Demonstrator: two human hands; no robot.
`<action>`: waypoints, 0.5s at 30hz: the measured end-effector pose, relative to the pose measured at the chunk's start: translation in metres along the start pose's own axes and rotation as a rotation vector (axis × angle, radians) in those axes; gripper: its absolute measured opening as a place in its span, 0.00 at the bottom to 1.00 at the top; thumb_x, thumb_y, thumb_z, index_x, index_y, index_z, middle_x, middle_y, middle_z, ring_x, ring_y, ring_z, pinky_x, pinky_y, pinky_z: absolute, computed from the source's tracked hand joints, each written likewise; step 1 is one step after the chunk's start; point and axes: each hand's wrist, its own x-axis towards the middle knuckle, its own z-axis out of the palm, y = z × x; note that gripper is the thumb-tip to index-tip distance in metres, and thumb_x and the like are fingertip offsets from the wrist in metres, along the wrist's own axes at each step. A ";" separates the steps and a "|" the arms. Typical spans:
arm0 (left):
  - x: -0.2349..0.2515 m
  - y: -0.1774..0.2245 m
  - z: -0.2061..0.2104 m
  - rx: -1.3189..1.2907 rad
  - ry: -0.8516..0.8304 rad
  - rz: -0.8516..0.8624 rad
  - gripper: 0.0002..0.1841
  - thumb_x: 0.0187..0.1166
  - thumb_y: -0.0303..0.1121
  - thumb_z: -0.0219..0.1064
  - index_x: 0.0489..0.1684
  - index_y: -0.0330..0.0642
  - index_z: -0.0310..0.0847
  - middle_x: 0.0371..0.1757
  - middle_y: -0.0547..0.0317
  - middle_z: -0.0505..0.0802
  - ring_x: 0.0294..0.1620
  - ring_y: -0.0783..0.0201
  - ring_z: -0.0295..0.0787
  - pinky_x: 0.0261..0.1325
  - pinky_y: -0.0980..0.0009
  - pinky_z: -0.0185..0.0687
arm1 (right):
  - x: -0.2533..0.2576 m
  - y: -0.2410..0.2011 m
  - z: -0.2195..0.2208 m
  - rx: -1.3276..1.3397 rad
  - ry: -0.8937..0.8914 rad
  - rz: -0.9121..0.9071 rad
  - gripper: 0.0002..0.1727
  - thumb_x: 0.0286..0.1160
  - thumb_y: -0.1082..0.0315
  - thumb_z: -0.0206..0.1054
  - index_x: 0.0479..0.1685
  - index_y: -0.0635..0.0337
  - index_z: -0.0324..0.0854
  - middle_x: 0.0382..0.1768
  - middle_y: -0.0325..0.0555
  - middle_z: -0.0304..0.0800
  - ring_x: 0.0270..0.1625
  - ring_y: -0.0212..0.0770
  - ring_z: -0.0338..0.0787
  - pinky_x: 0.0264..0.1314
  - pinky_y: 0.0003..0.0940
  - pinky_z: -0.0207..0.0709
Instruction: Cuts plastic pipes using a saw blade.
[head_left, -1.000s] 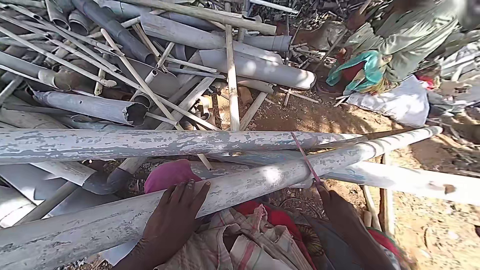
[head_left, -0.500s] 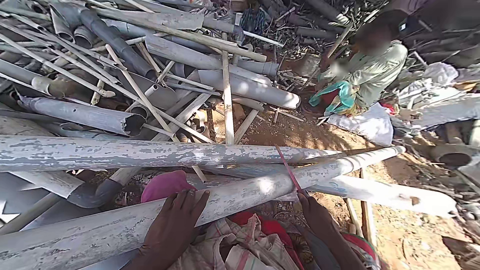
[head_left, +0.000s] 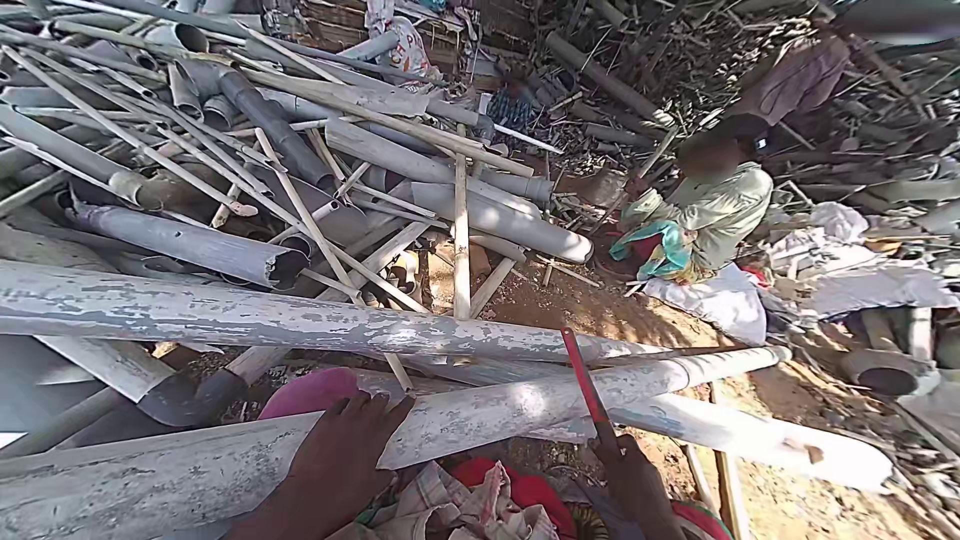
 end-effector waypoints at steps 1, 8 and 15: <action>-0.001 0.001 0.002 -0.006 -0.008 -0.010 0.48 0.70 0.48 0.78 0.94 0.58 0.55 0.82 0.44 0.77 0.84 0.39 0.67 0.79 0.43 0.64 | -0.002 -0.004 -0.002 -0.011 -0.013 0.010 0.25 0.89 0.56 0.62 0.67 0.73 0.73 0.42 0.68 0.88 0.42 0.61 0.90 0.50 0.58 0.80; -0.003 -0.003 0.014 -0.027 0.087 0.025 0.47 0.68 0.47 0.80 0.93 0.57 0.59 0.79 0.41 0.80 0.81 0.37 0.71 0.79 0.43 0.64 | -0.078 -0.062 0.025 -0.251 -0.108 -0.221 0.29 0.89 0.58 0.59 0.73 0.78 0.70 0.49 0.76 0.88 0.56 0.74 0.89 0.60 0.67 0.76; -0.002 -0.004 0.016 -0.024 0.126 0.048 0.48 0.65 0.46 0.81 0.92 0.55 0.61 0.77 0.38 0.80 0.79 0.35 0.73 0.77 0.42 0.67 | -0.090 -0.056 0.027 -0.334 -0.165 -0.418 0.28 0.86 0.56 0.62 0.67 0.77 0.78 0.42 0.75 0.90 0.49 0.77 0.91 0.53 0.71 0.77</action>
